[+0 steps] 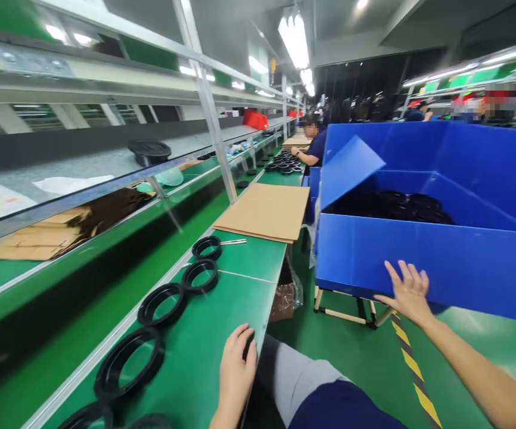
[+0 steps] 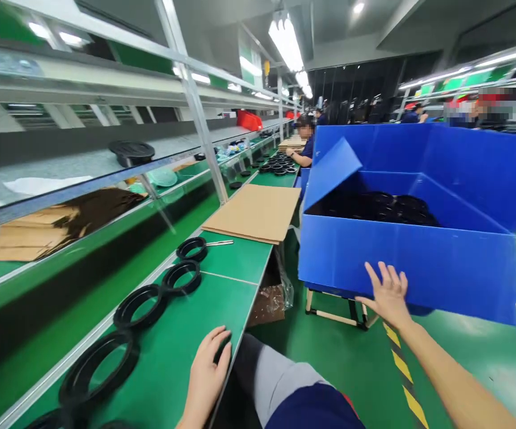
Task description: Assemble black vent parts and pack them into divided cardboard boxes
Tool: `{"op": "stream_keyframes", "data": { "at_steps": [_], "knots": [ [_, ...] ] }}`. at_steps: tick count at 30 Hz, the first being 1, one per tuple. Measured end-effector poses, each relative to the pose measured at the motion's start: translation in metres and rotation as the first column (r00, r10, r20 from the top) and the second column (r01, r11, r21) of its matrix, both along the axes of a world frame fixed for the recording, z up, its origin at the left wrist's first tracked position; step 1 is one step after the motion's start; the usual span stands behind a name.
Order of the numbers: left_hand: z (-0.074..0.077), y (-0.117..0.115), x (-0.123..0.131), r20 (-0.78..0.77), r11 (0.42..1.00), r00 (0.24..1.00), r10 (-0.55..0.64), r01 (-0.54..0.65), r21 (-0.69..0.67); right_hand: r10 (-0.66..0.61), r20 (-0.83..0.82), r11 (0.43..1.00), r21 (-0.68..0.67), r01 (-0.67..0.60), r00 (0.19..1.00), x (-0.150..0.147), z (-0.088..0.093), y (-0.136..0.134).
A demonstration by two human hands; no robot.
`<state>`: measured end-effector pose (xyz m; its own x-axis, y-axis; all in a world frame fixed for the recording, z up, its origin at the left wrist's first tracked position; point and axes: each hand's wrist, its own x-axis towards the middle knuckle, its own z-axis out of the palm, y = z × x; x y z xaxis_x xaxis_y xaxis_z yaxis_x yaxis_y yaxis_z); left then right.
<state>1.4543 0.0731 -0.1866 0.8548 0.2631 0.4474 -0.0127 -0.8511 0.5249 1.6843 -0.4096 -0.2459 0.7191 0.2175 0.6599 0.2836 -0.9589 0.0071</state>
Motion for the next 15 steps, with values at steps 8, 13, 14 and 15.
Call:
{"op": "stream_keyframes", "data": {
  "at_steps": [8,13,14,15],
  "knots": [
    [0.009,-0.009,-0.006,-0.076,0.999,0.997,0.028,-0.03,-0.036,-0.093,0.128,0.977,0.202,0.066,0.987,-0.023,0.064,0.01],
    [0.006,-0.008,-0.008,-0.047,0.996,0.999,0.017,-0.021,-0.084,-0.131,0.304,0.964,0.261,0.05,0.944,-0.043,0.154,0.017],
    [0.005,-0.008,-0.007,-0.036,0.996,0.999,0.008,-0.012,-0.088,-0.123,0.36,0.96,0.28,0.018,0.925,-0.051,0.171,0.022],
    [0.005,-0.009,-0.006,-0.028,0.996,1.0,0.002,-0.005,-0.093,-0.109,0.397,0.954,0.3,-0.017,0.911,-0.06,0.186,0.029]
  ]
}}
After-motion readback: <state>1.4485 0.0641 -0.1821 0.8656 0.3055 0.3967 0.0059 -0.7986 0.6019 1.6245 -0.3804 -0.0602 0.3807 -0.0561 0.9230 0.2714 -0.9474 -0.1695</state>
